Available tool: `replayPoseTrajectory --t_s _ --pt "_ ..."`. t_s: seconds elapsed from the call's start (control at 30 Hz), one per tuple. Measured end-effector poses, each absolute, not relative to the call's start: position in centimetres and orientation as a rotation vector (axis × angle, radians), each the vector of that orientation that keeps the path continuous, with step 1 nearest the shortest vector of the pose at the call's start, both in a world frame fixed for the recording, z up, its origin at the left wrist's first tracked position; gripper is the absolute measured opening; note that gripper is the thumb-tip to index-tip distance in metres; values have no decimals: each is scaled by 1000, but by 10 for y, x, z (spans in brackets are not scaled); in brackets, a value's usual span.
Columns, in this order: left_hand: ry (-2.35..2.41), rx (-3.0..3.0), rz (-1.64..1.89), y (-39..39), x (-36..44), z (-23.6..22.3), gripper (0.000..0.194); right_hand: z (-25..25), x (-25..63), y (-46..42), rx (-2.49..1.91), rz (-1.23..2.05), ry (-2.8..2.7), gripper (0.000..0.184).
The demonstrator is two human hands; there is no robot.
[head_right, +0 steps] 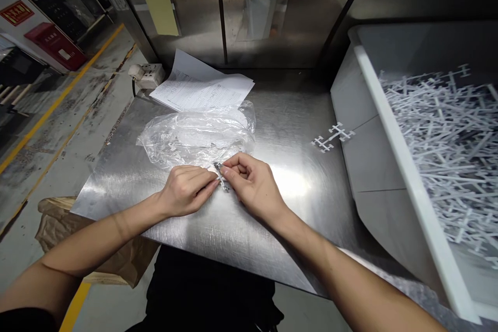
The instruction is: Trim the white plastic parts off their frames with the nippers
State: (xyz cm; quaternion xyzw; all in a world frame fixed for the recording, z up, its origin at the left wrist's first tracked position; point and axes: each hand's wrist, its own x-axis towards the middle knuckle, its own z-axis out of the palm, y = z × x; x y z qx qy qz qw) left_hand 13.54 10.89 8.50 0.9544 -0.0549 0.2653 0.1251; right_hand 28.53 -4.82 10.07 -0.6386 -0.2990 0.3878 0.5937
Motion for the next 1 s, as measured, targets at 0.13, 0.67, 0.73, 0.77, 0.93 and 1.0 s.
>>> replayPoseTrajectory --t_s 0.13,0.67,0.73,0.77,0.93,1.0 --pt "-173 2790 770 109 135 86 25 101 286 -49 -1504 911 -687 38" --pt "25 2535 684 122 133 89 28 109 307 -53 -1431 776 -786 26" --pt "43 2482 681 123 133 90 29 109 308 -54 -1451 789 -836 25" --pt "49 2462 682 123 133 91 29 109 309 -54 -1467 781 -865 24" --pt "71 2413 709 122 133 91 28 107 313 -56 -1564 694 -1014 22" --pt "76 2403 717 122 133 90 28 107 314 -57 -1592 678 -1052 22"
